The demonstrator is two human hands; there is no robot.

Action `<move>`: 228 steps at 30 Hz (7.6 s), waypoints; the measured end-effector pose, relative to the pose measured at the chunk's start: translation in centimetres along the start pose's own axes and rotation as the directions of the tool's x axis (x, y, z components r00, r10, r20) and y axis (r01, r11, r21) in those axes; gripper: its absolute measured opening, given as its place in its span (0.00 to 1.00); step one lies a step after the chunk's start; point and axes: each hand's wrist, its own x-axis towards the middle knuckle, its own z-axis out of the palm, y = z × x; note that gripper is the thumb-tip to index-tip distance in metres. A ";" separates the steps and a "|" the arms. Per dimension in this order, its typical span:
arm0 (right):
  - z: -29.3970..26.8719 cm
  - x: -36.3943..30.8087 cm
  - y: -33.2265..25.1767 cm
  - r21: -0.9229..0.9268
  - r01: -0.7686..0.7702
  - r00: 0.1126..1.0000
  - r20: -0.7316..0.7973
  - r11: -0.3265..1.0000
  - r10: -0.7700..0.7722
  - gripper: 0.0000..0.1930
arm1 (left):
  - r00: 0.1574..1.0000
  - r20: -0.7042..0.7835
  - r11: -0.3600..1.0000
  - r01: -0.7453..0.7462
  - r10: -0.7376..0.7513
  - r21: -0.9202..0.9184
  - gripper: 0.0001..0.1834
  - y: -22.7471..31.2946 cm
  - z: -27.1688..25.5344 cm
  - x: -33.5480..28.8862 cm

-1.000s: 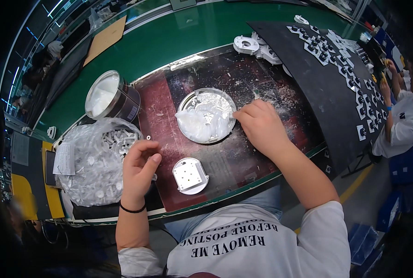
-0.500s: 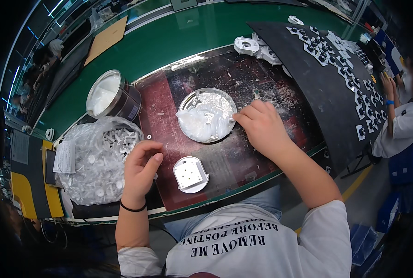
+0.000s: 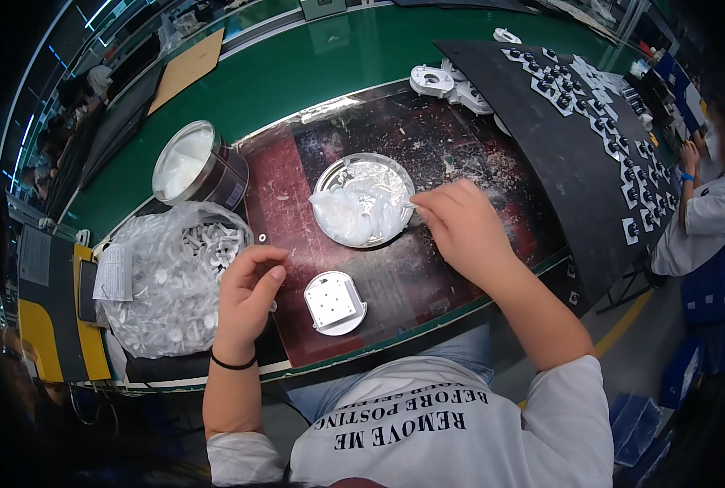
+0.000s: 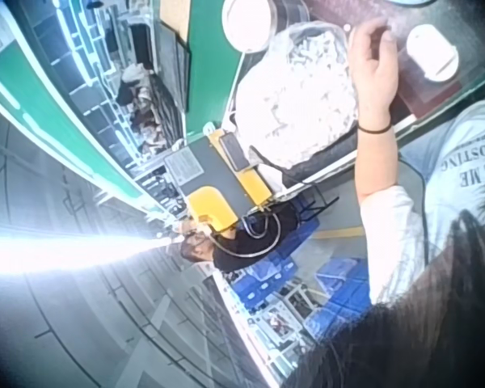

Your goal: The person assembles small white plastic components at a factory workstation. They repeatedly pick up a base unit, insert a small cylindrical piece into a central hole, and place the finished assembly onto a black tray. The process is repetitive and involves handling parts from a plastic bag and a metal container.

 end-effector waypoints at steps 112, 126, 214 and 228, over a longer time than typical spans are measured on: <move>-4.5 -0.4 -2.0 0.474 -0.085 0.987 -0.080 0.876 0.139 0.05 | 0.895 0.299 0.728 -0.443 0.330 0.523 0.44 2.7 3.2 8.3; 10.5 24.2 10.4 -0.475 -0.327 0.840 0.250 0.817 0.481 0.20 | 0.798 0.191 0.504 -0.526 0.572 0.685 0.29 2.7 3.1 2.1; -4.2 -1.3 -4.2 0.286 0.376 0.926 -0.087 0.881 -0.367 0.30 | 0.796 0.399 0.825 -0.545 0.455 0.147 0.16 3.5 3.4 2.0; 0.0 0.1 -4.1 0.919 -0.343 0.892 0.383 0.193 -0.239 0.30 | 0.882 0.325 0.938 -0.341 0.341 -0.058 0.05 1.7 3.1 1.8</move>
